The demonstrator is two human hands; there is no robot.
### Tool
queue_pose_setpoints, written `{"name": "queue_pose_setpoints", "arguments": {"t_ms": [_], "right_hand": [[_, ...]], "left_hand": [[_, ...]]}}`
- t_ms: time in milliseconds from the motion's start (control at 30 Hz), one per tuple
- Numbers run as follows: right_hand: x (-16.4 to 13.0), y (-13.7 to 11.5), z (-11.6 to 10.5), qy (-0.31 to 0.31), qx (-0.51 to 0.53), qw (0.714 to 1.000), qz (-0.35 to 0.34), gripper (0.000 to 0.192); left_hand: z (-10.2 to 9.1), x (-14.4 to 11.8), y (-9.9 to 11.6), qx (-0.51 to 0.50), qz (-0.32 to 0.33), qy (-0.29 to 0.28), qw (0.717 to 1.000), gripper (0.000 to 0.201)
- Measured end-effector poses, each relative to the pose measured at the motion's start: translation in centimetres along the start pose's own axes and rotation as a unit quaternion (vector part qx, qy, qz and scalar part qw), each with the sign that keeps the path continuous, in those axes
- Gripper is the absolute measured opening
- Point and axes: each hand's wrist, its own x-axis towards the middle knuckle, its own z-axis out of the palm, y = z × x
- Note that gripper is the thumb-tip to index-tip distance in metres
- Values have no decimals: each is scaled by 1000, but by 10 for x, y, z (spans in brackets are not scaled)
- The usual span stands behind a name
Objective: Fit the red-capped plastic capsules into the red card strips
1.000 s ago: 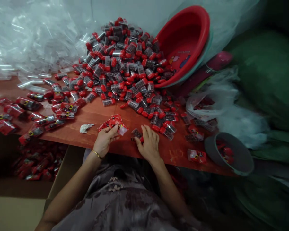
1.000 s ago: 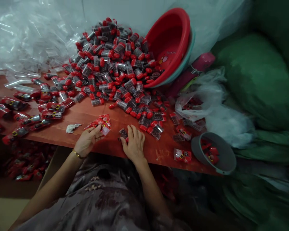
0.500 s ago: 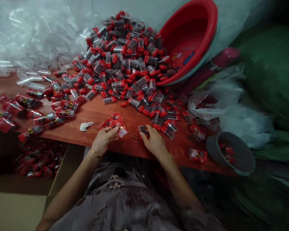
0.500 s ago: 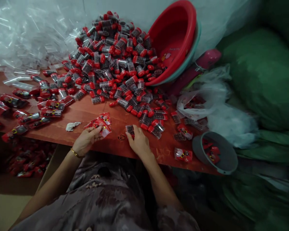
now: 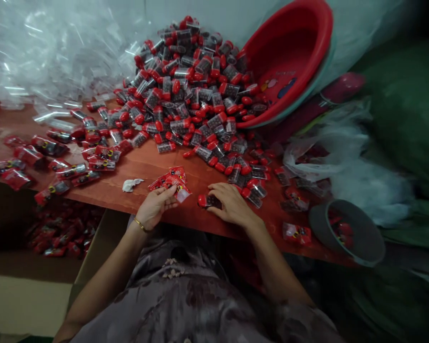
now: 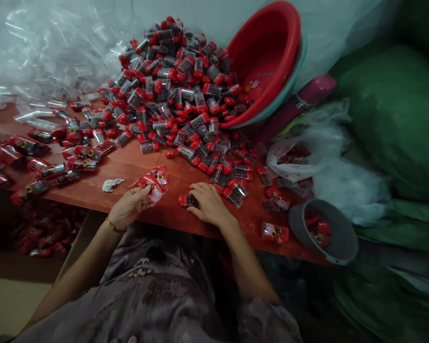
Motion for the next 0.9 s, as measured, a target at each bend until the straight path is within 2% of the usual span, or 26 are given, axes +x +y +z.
{"name": "queue_pose_setpoints", "arguments": {"t_ms": [133, 200, 367, 467, 600, 767, 900], "right_hand": [[-10, -8, 7, 32, 44, 994, 97, 27], [-19, -16, 9, 71, 94, 984, 135, 28], [-33, -48, 9, 202, 202, 952, 106, 33], [-30, -63, 7, 202, 204, 954, 89, 28], [-22, -69, 8, 196, 199, 956, 95, 25], [-18, -71, 18, 243, 187, 943, 129, 28], [-15, -76, 25, 258, 195, 935, 145, 31]], "left_hand": [[2, -1, 1, -2, -1, 8, 1000, 39], [4, 0, -1, 6, 2, 14, 1000, 40], [9, 1, -10, 46, 27, 10, 999, 38], [13, -1, -12, 61, 35, 8, 998, 39], [17, -7, -7, 64, 43, 10, 997, 39], [21, -10, -5, 55, 67, 4, 996, 38], [23, -7, -14, 54, 101, -2, 993, 38]]}}
